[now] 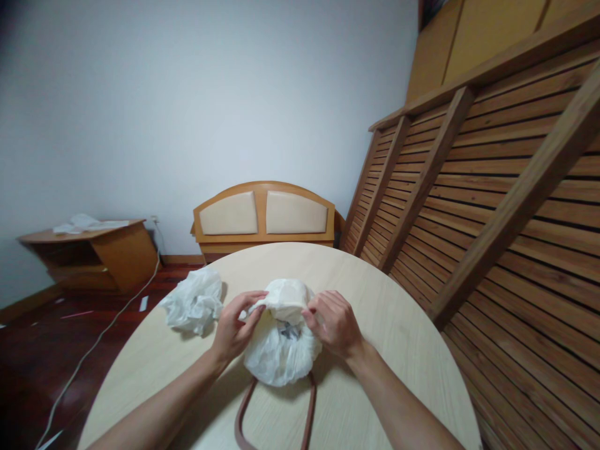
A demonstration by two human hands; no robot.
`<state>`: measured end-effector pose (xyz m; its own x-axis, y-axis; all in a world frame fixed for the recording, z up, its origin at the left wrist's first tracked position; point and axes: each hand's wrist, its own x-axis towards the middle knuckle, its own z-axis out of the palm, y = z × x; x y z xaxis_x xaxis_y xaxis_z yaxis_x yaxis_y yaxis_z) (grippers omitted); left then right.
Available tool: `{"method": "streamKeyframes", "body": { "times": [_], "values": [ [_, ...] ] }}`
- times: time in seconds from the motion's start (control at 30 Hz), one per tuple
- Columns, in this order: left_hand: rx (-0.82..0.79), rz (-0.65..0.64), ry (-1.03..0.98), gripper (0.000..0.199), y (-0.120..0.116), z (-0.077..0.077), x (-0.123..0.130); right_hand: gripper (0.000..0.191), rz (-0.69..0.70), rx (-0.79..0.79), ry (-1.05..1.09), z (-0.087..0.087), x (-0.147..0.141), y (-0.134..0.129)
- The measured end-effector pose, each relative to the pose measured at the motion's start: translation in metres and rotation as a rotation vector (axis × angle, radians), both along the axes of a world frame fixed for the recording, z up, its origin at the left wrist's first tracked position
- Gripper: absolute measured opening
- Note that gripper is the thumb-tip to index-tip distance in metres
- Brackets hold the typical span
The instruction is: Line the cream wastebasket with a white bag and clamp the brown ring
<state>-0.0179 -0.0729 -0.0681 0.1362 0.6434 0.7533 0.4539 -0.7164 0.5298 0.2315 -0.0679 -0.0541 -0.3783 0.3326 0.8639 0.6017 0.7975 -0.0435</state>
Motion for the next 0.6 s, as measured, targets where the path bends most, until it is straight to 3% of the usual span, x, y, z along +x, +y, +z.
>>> {"method": "streamKeyframes", "body": {
  "times": [0.3,0.5,0.6],
  "values": [
    [-0.255,0.025,-0.22,0.024,-0.015,0.028,0.009,0.036,0.055,-0.41,0.35,-0.003,-0.01,-0.004],
    [-0.344,0.027,-0.285,0.03,-0.015,0.033,0.006,0.042,-0.031,-0.469,0.51,-0.004,-0.009,0.004],
    [-0.342,0.053,-0.299,0.032,-0.014,0.033,0.005,0.042,-0.037,-0.537,0.484,-0.006,-0.008,0.008]
  ]
}}
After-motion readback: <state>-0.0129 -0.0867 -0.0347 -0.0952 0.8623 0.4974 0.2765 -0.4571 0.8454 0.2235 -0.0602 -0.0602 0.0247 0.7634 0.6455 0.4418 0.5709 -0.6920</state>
